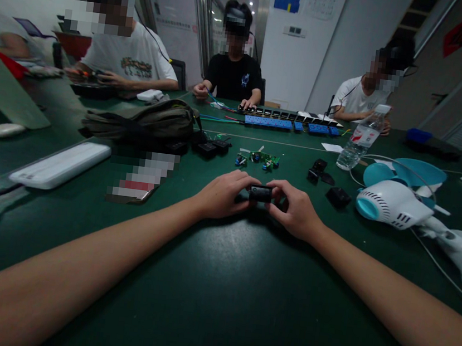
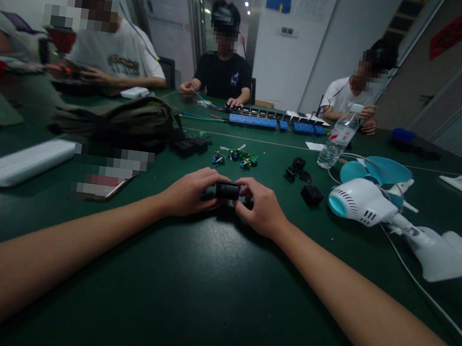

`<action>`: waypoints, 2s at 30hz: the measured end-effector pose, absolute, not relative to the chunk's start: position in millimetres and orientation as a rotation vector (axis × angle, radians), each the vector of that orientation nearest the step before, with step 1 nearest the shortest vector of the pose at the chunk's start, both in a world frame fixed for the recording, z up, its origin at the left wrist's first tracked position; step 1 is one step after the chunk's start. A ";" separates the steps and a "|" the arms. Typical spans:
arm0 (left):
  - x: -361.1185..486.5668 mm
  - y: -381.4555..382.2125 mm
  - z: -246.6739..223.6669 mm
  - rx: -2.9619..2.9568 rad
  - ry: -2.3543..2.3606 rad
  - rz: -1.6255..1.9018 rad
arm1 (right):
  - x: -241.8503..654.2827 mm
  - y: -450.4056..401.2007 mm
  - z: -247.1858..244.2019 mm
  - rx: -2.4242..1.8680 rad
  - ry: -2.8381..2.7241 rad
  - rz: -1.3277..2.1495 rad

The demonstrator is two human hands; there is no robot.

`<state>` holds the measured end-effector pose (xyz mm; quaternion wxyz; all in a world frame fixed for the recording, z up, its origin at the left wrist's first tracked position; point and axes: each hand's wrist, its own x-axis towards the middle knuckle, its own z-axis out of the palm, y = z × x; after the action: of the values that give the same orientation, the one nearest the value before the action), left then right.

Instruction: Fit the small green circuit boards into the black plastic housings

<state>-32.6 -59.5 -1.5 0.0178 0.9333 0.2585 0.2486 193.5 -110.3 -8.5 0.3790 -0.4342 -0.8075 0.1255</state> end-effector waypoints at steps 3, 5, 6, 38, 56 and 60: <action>-32.6 -60.0 -0.8 2.894 0.804 0.770 | 193.5 -110.4 -8.4 -1.114 -2.062 0.327; -32.6 -60.4 -0.2 2.893 0.804 0.766 | 193.5 -110.3 -8.6 -1.108 -2.058 0.323; -32.5 -60.6 -0.1 2.893 0.804 0.766 | 193.4 -110.3 -8.7 -1.106 -2.056 0.324; -32.4 -59.4 -2.0 2.892 0.811 0.768 | 192.9 -110.8 -7.7 -1.125 -2.055 0.339; -32.0 -58.9 -1.8 2.891 0.804 0.760 | 193.2 -110.5 -8.8 -1.100 -2.065 0.318; -32.4 -59.2 -1.4 2.894 0.796 0.763 | 193.4 -110.6 -8.9 -1.106 -2.065 0.317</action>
<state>-32.4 -59.2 -1.4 0.0224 0.9342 0.2571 0.2465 193.4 -110.6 -8.9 0.3789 -0.4331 -0.8084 0.1241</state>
